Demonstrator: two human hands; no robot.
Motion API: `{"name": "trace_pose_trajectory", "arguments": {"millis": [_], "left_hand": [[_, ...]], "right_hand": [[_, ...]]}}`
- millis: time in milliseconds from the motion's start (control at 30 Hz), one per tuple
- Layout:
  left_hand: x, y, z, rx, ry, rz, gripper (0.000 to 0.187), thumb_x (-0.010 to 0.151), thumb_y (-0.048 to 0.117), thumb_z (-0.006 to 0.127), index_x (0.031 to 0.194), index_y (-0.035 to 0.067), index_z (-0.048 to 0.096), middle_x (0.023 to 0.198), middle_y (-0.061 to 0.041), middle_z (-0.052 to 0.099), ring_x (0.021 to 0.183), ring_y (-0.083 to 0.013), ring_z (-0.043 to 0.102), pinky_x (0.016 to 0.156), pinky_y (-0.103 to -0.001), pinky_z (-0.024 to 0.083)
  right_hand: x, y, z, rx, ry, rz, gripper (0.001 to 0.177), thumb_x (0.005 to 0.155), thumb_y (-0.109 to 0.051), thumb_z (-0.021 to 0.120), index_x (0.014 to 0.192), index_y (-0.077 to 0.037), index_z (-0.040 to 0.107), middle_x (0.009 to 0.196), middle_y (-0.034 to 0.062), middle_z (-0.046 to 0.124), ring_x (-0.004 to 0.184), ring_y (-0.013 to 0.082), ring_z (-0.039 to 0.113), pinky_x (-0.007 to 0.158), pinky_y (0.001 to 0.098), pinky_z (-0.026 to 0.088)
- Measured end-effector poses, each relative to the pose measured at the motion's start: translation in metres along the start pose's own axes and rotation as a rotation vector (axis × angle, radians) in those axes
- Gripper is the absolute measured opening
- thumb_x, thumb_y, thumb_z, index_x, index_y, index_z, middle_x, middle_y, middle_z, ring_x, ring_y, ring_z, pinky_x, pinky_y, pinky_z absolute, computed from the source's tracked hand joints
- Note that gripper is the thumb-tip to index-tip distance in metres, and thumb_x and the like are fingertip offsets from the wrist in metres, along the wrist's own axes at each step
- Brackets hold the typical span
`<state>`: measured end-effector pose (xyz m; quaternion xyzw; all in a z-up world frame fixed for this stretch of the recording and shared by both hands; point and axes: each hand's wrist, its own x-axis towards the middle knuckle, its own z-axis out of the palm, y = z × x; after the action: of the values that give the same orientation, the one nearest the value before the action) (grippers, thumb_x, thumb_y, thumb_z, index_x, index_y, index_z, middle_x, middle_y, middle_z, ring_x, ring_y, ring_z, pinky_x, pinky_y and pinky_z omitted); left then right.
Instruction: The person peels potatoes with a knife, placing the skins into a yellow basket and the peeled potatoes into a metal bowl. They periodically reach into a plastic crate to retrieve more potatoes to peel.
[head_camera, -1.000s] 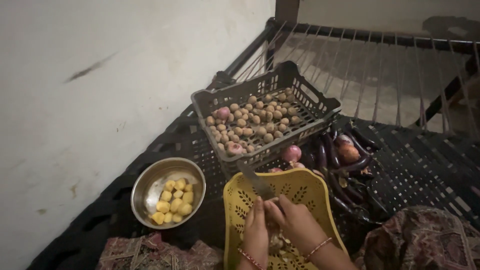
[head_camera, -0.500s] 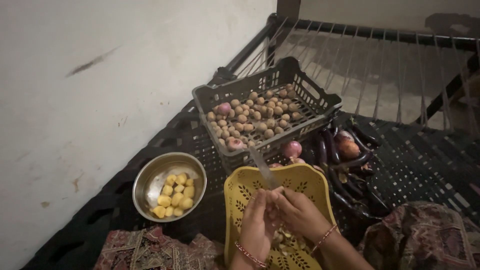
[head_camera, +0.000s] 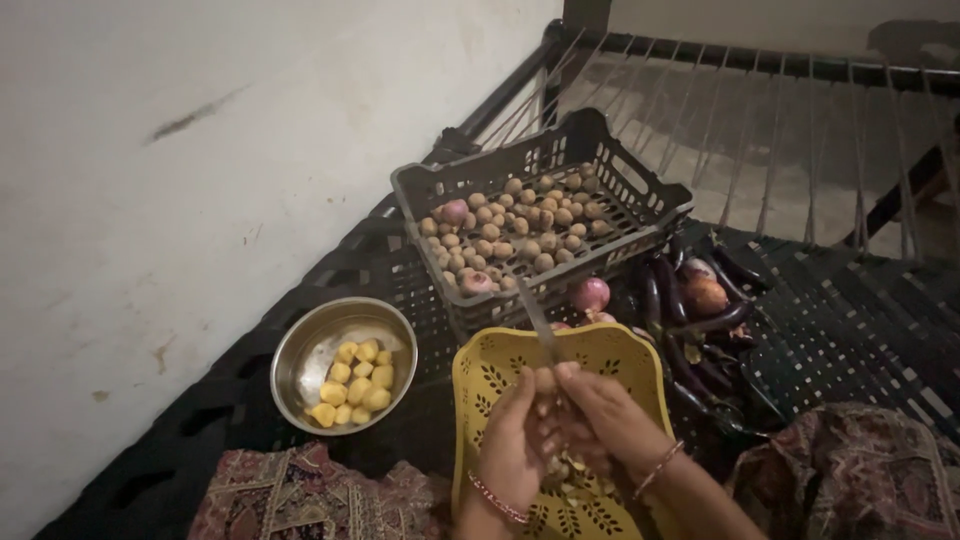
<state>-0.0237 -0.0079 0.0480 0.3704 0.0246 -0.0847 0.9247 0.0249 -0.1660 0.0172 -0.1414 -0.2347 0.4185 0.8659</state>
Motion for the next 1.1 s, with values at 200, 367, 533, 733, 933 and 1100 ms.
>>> {"name": "trace_pose_trajectory", "arguments": {"millis": [200,367,533,733,933,1100], "left_hand": [[0.018,-0.027,-0.03,0.07,0.176,-0.013,0.04,0.102,0.045,0.059,0.092,0.008,0.069,0.068,0.007,0.052,0.054,-0.0039,0.043,0.045,-0.02,0.035],[0.021,-0.031,-0.029,0.147,0.301,-0.044,0.036,0.101,0.042,0.057,0.095,0.009,0.069,0.069,0.006,0.051,0.055,-0.0051,0.042,0.045,-0.022,0.034],[0.014,-0.019,-0.009,0.238,0.433,-0.171,0.039,0.102,0.044,0.049,0.097,0.011,0.07,0.067,0.002,0.056,0.053,-0.0083,0.045,0.043,-0.023,0.033],[0.011,-0.016,-0.028,-0.189,0.174,-0.129,0.031,0.105,0.036,0.054,0.095,0.008,0.063,0.073,0.003,0.052,0.06,-0.0077,0.047,0.052,-0.022,0.041],[0.01,-0.01,-0.019,-0.149,0.029,-0.11,0.034,0.103,0.042,0.057,0.096,0.009,0.063,0.074,0.005,0.047,0.061,-0.0042,0.045,0.05,-0.019,0.039],[0.011,-0.003,-0.02,-0.126,0.032,-0.185,0.039,0.1,0.047,0.057,0.101,0.009,0.065,0.073,0.005,0.046,0.061,-0.0044,0.046,0.049,-0.019,0.039]], "right_hand": [[0.02,0.003,0.027,-1.042,0.893,0.132,0.026,0.097,-0.027,0.057,0.105,-0.005,0.067,0.08,0.0031,0.072,0.065,0.0115,0.068,0.056,0.0287,0.058],[0.02,0.008,0.022,-1.46,0.9,0.125,0.031,0.098,-0.031,0.059,0.103,-0.002,0.071,0.078,0.007,0.073,0.068,0.0136,0.067,0.063,0.0304,0.056],[0.019,0.009,0.016,-1.415,0.979,0.157,0.032,0.098,-0.033,0.059,0.102,-0.004,0.07,0.077,0.0068,0.073,0.065,0.0139,0.068,0.06,0.0306,0.056],[0.007,-0.002,-0.007,-0.846,0.829,0.275,0.035,0.108,-0.037,0.051,0.103,-0.005,0.062,0.06,0.0044,0.049,0.042,0.0124,0.043,0.037,0.0279,0.033],[0.017,-0.001,0.013,-1.237,0.871,0.264,0.027,0.1,-0.031,0.055,0.099,-0.006,0.065,0.07,-0.0016,0.067,0.053,0.0076,0.06,0.045,0.025,0.048],[0.015,0.014,-0.006,-0.583,0.784,0.115,0.027,0.1,-0.028,0.054,0.096,-0.003,0.063,0.07,0.0051,0.066,0.055,0.0148,0.065,0.051,0.0296,0.055]]}}
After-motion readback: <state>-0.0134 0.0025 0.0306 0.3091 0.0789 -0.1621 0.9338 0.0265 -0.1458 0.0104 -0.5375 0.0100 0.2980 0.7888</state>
